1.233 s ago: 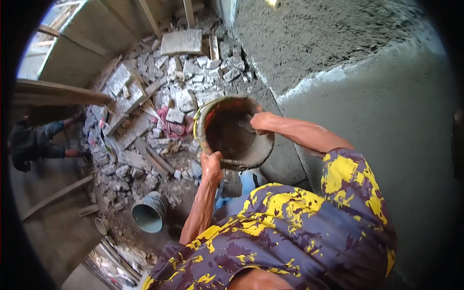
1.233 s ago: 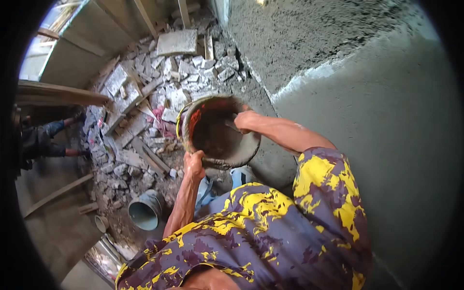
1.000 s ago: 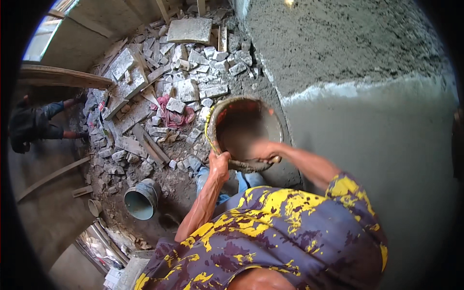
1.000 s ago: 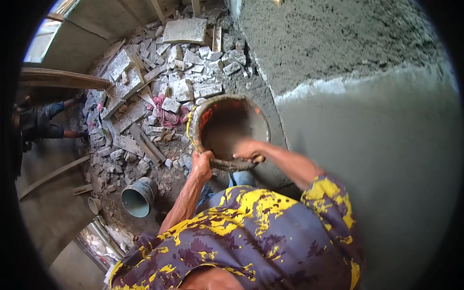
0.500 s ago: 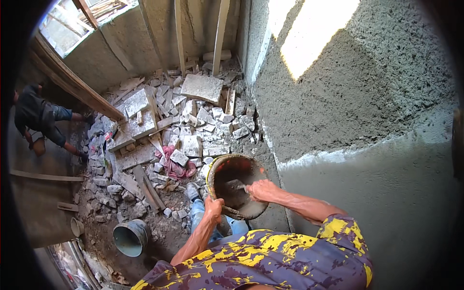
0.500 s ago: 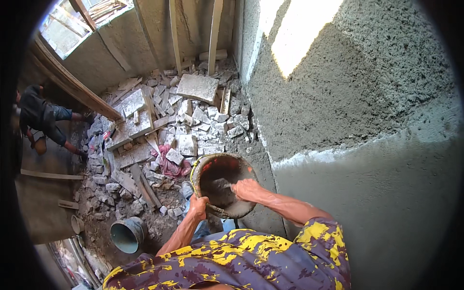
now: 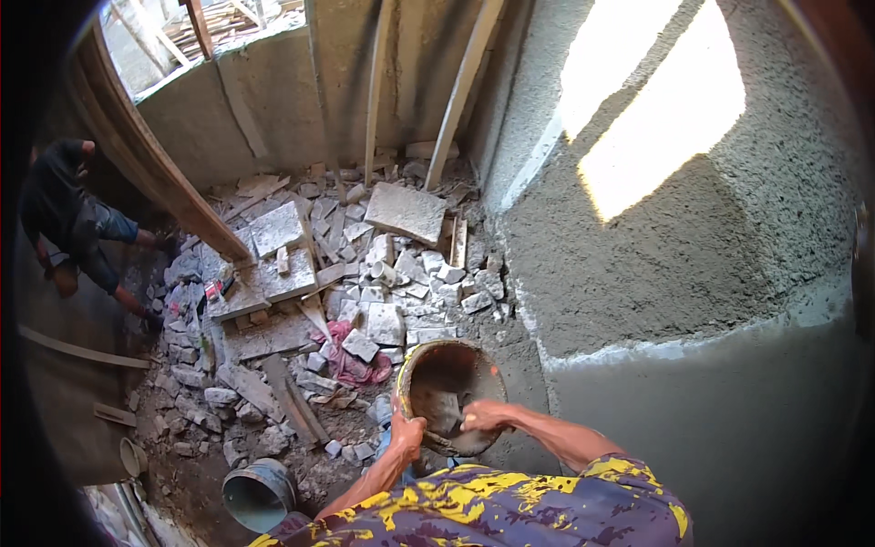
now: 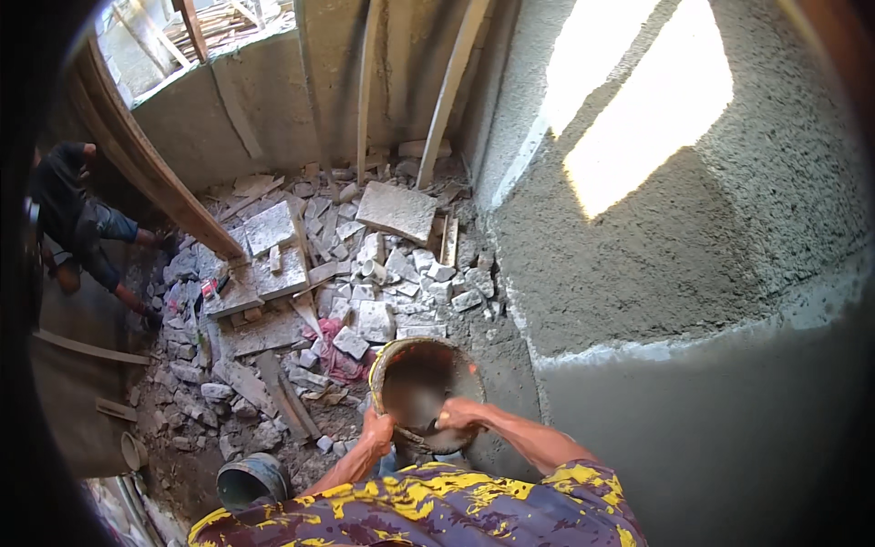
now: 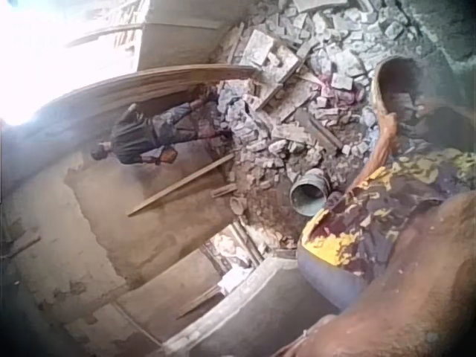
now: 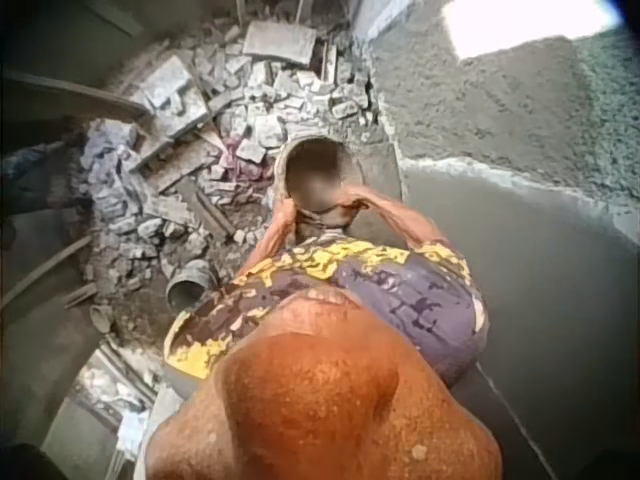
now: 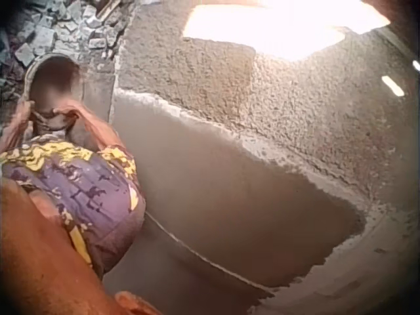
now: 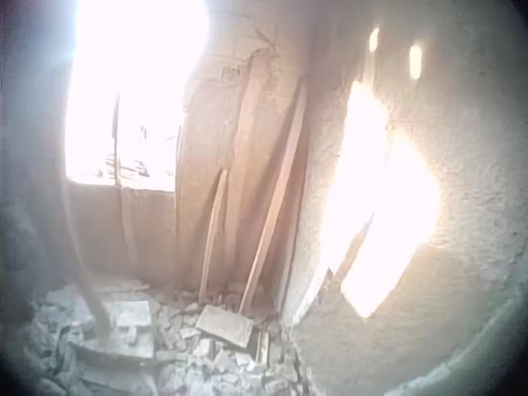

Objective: The person mixes mortar in a bucket with water, then uses a trowel to scoop and apply the mortar onto a wall, smoothing the surface.

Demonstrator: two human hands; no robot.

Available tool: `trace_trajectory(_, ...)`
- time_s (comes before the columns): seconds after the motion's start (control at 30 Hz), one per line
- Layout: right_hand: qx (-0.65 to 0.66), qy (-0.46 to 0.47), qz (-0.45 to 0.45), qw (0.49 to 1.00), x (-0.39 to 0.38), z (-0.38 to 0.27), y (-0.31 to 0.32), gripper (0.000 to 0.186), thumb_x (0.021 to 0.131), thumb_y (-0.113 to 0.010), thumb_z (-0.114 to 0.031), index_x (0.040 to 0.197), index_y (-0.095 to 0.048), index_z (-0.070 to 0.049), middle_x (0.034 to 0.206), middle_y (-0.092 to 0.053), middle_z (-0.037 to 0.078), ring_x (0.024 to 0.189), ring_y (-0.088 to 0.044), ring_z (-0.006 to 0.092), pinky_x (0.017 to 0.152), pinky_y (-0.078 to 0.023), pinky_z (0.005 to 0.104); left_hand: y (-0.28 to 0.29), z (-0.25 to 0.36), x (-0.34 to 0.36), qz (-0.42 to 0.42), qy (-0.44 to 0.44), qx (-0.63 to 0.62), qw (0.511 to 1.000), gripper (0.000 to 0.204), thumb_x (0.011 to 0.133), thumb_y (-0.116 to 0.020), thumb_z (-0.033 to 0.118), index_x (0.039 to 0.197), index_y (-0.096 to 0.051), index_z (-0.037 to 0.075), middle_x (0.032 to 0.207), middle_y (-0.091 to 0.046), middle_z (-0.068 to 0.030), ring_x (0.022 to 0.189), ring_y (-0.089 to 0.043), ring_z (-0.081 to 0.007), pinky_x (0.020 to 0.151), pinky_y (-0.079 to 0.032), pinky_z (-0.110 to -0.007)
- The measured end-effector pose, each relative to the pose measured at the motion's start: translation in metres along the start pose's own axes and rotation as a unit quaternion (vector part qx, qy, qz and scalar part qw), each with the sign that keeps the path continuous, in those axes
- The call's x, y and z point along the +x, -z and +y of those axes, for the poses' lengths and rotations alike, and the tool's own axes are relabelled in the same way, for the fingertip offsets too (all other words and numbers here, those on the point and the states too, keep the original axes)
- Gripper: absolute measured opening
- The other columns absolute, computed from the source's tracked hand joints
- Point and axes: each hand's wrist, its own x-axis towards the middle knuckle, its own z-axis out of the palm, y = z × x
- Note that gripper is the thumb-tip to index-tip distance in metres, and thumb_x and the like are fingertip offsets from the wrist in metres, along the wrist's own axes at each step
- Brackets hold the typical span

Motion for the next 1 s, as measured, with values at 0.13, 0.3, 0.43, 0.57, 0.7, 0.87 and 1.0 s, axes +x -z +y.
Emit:
trace_trajectory(0.13,-0.147,-0.054,0.144,0.977,0.025,-0.039,0.045,0.033,0.081,-0.058,-0.033,0.092,-0.057,-0.002,0.082,-0.063,0.02,0.081,-0.061,0.0392,0.067,-0.048,0.0472,0.044,0.034,0.005,-0.009,-0.005,0.008,1.0,0.034,0.063,-0.056,-0.002,0.097,-0.054,0.004,0.075,-0.047,0.0014,0.066,-0.043,-0.0116,0.059,-0.037,-0.027)
trace_trajectory(0.3,-0.181,-0.025,0.096,0.978,0.077,-0.081,0.02,0.028,0.081,-0.055,-0.028,0.092,-0.057,-0.002,0.081,-0.062,0.024,0.08,-0.061,0.0419,0.069,-0.049,0.0499,0.084,0.057,0.018,0.03,0.025,0.017,0.999,0.029,0.063,-0.056,-0.002,0.091,-0.054,0.003,0.073,-0.047,0.0011,0.066,-0.043,-0.0112,0.057,-0.036,-0.029)
trace_trajectory(0.43,-0.199,0.053,0.039,0.978,0.085,-0.087,0.024,0.024,0.082,-0.052,-0.025,0.092,-0.061,-0.004,0.079,-0.063,0.022,0.076,-0.063,0.039,0.067,-0.05,0.0485,0.099,0.046,0.031,0.078,-0.067,-0.05,0.993,0.032,0.063,-0.056,-0.002,0.095,-0.056,0.002,0.075,-0.049,-0.0003,0.068,-0.045,-0.0129,0.057,-0.038,-0.031)
trace_trajectory(0.57,-0.433,0.043,0.168,0.885,0.083,-0.133,0.099,0.02,0.079,-0.051,-0.017,0.089,-0.064,-0.006,0.073,-0.065,0.013,0.066,-0.065,0.0287,0.055,-0.052,0.0417,0.107,0.053,0.034,0.11,-0.068,0.013,0.991,0.037,0.066,-0.057,0.002,0.103,-0.054,0.001,0.074,-0.048,-0.0012,0.064,-0.044,-0.0132,0.053,-0.037,-0.031)
trace_trajectory(0.7,-0.458,0.127,0.308,0.824,0.11,-0.086,0.128,0.011,0.074,-0.055,-0.017,0.073,-0.062,-0.009,0.068,-0.063,0.009,0.065,-0.063,0.0259,0.056,-0.05,0.0393,0.088,0.089,0.032,0.063,-0.01,0.002,0.998,0.034,0.068,-0.055,0.002,0.102,-0.051,0.003,0.074,-0.045,-0.0014,0.067,-0.041,-0.0112,0.056,-0.036,-0.03)
trace_trajectory(0.87,-0.138,-0.089,-0.16,0.973,0.099,-0.119,0.122,0.02,0.082,-0.053,-0.019,0.08,-0.063,-0.002,0.068,-0.064,0.014,0.056,-0.062,0.0243,0.047,-0.049,0.0385,0.081,0.084,0.038,0.046,-0.041,-0.034,0.998,0.038,0.065,-0.052,-0.004,0.102,-0.052,0.006,0.078,-0.044,0.0018,0.068,-0.04,-0.0105,0.062,-0.036,-0.027)
trace_trajectory(1.0,-0.011,-0.04,-0.115,0.992,0.103,-0.092,0.053,0.023,0.08,-0.058,-0.02,0.093,-0.061,-0.001,0.071,-0.062,0.016,0.056,-0.057,0.0239,0.048,-0.046,0.0367,0.083,0.074,0.032,0.057,-0.022,-0.086,0.994,0.03,0.065,-0.051,-0.006,0.092,-0.05,0.007,0.079,-0.045,0.0019,0.07,-0.043,-0.0114,0.062,-0.036,-0.027)
